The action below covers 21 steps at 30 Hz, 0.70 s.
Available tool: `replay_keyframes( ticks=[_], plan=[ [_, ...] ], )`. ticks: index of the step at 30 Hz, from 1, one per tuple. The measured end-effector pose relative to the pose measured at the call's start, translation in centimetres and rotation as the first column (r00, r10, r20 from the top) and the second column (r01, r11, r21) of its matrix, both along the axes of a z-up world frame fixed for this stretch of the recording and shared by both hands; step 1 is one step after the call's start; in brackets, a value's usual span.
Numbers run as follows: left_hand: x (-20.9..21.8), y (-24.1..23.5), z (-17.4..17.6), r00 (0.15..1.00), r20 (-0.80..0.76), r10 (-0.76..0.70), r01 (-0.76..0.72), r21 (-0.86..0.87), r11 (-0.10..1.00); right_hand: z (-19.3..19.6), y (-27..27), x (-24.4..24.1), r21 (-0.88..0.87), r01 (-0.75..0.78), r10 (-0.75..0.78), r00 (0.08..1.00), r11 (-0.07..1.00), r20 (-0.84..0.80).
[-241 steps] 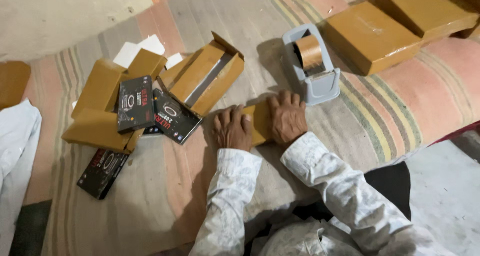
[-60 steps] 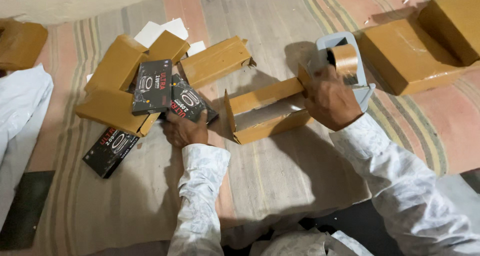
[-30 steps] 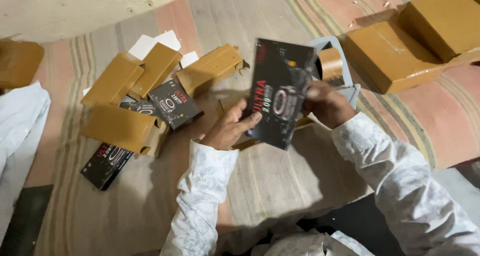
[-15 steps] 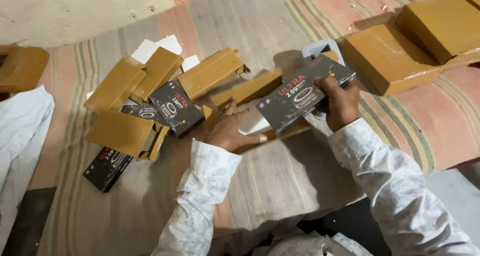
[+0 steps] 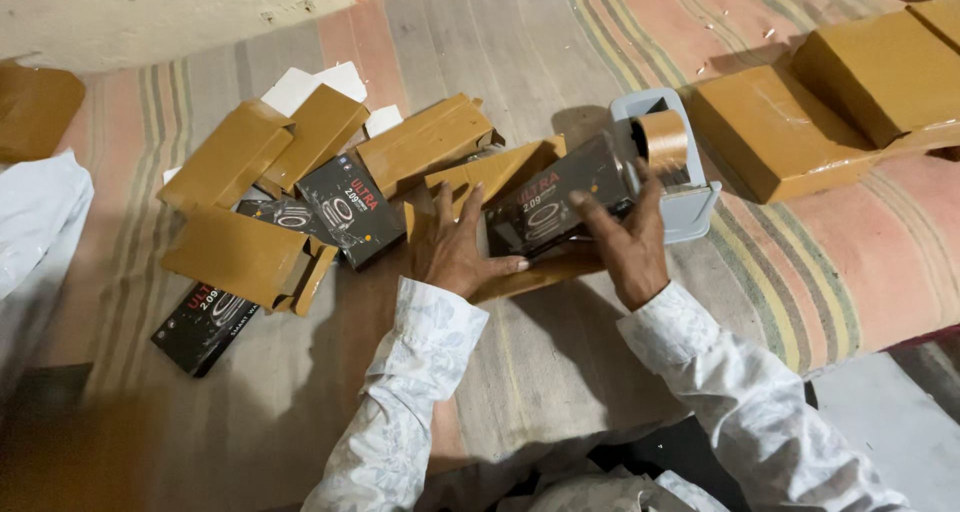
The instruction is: The person places small product boxes into larger cardboard shipping boxes, folds the flaps closed, and seals them with packing tape using a tape dispenser. The person repeats this process for multiple items.
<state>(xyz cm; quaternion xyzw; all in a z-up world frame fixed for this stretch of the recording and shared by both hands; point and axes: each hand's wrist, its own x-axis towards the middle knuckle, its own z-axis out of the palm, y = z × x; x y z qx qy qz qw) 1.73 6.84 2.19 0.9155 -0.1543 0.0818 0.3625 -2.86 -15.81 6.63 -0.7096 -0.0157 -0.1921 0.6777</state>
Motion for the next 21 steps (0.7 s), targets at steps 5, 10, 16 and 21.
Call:
replay_keyframes(
  ticks=[5,10,16,21],
  plan=[
    [-1.5,-0.7,2.0,0.984,-0.125,0.128,-0.101,0.204,0.974,0.6,-1.1,-0.4,-0.191,0.107,-0.143,0.973,0.976,-0.183],
    [-2.4,-1.3,3.9,0.976,-0.129,0.176,-0.128,0.313,0.941,-2.5,-2.8,1.8,-0.824,0.013,0.031,0.999,0.567,0.037],
    [-2.2,-1.4,3.3,0.990,-0.092,0.109,-0.067,0.379,0.923,-5.3,-4.5,2.6,-0.863,-0.023,0.130,0.990,0.504,0.049],
    [-1.3,-1.5,1.3,0.983,0.080,-0.164,0.132,0.305,0.943,-6.2,-3.7,2.6,-0.928,-0.014,0.178,0.982,0.372,0.057]
  ],
)
